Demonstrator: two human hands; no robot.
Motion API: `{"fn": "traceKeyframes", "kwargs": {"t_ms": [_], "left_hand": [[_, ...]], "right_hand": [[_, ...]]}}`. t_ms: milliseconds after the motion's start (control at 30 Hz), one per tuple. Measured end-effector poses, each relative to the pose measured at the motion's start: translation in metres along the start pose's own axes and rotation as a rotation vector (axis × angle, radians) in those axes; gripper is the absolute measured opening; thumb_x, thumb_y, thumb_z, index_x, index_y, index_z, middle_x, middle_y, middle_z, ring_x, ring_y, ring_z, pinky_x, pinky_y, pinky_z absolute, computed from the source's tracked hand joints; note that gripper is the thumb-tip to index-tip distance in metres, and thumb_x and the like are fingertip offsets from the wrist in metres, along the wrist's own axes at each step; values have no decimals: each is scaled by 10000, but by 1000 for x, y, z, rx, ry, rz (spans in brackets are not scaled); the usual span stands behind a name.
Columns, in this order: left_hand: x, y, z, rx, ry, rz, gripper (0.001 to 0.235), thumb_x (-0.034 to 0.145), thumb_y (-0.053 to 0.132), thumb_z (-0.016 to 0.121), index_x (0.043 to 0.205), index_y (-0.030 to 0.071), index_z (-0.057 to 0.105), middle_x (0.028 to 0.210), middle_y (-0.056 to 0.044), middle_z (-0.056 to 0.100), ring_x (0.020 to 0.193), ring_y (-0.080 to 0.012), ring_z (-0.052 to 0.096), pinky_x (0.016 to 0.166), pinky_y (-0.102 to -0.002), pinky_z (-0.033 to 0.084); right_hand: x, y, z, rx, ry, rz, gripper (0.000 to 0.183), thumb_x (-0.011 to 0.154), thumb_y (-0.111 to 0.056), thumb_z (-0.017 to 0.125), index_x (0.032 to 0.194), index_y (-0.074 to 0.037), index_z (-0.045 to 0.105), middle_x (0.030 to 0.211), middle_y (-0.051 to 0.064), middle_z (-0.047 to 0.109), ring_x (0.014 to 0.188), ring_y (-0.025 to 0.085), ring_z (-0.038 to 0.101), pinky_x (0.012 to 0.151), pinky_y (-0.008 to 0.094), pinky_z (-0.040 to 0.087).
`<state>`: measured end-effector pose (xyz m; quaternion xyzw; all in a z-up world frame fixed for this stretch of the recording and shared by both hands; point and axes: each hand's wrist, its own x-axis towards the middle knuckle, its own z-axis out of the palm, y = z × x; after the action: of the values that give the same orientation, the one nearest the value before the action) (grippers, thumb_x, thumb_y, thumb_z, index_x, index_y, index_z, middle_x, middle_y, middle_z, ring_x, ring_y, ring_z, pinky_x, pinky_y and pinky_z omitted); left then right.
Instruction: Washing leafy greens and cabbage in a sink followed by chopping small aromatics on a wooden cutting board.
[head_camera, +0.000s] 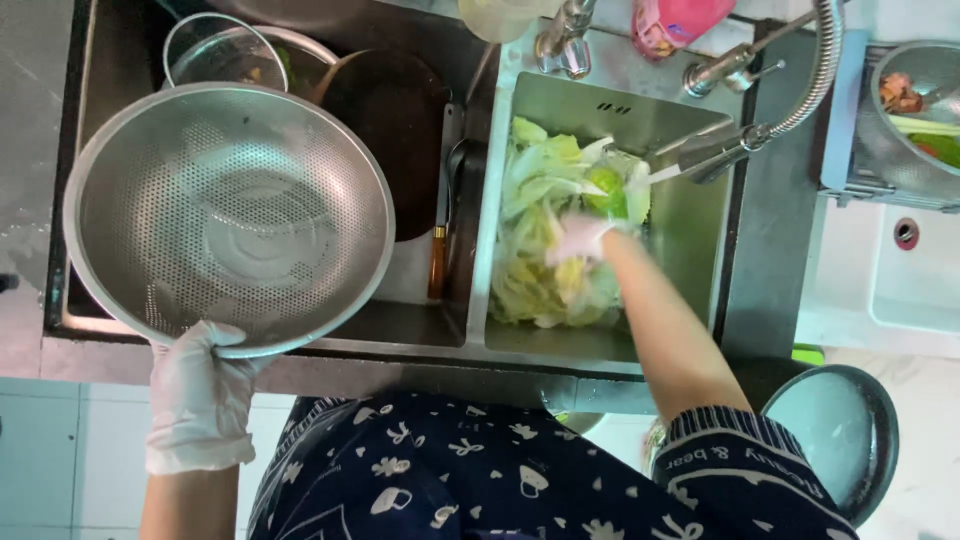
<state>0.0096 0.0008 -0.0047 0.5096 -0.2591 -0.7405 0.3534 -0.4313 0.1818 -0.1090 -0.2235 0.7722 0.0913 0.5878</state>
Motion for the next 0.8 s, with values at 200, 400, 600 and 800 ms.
{"fn": "traceKeyframes", "kwargs": {"t_ms": [200, 400, 600, 800], "left_hand": [[-3, 5, 13, 51, 4, 62, 1009, 749, -173, 379, 1641, 258, 191, 1589, -202, 384, 1386, -517, 531, 844, -675, 548], [-11, 7, 28, 44, -22, 43, 1012, 750, -159, 371, 1652, 252, 172, 1589, -236, 387, 1346, -527, 562, 855, -639, 554], [-12, 3, 10, 13, -48, 35, 1000, 757, -172, 376, 1656, 227, 195, 1595, -239, 384, 1365, -499, 567, 876, -631, 559], [-5, -3, -14, 6, 33, 60, 987, 774, -171, 404, 1648, 258, 240, 1510, -212, 425, 1316, -474, 596, 863, -645, 564]], "right_hand": [[96, 10, -27, -13, 566, -283, 1042, 809, -411, 761, 1644, -154, 193, 1649, 273, 148, 1531, 453, 126, 1240, 530, 212], [61, -50, 38, -516, 370, -98, 1014, 855, -379, 717, 1652, -277, 99, 1663, 139, 148, 1477, 414, 213, 1183, 631, 239], [247, 99, 129, -345, 845, -281, 462, 1042, -270, 615, 1486, -168, 542, 1353, 92, 627, 1192, 252, 615, 1052, 395, 511], [36, 56, 45, 510, 716, -120, 696, 774, -318, 765, 1396, -58, 595, 1279, 201, 727, 1070, 308, 708, 933, 413, 585]]}}
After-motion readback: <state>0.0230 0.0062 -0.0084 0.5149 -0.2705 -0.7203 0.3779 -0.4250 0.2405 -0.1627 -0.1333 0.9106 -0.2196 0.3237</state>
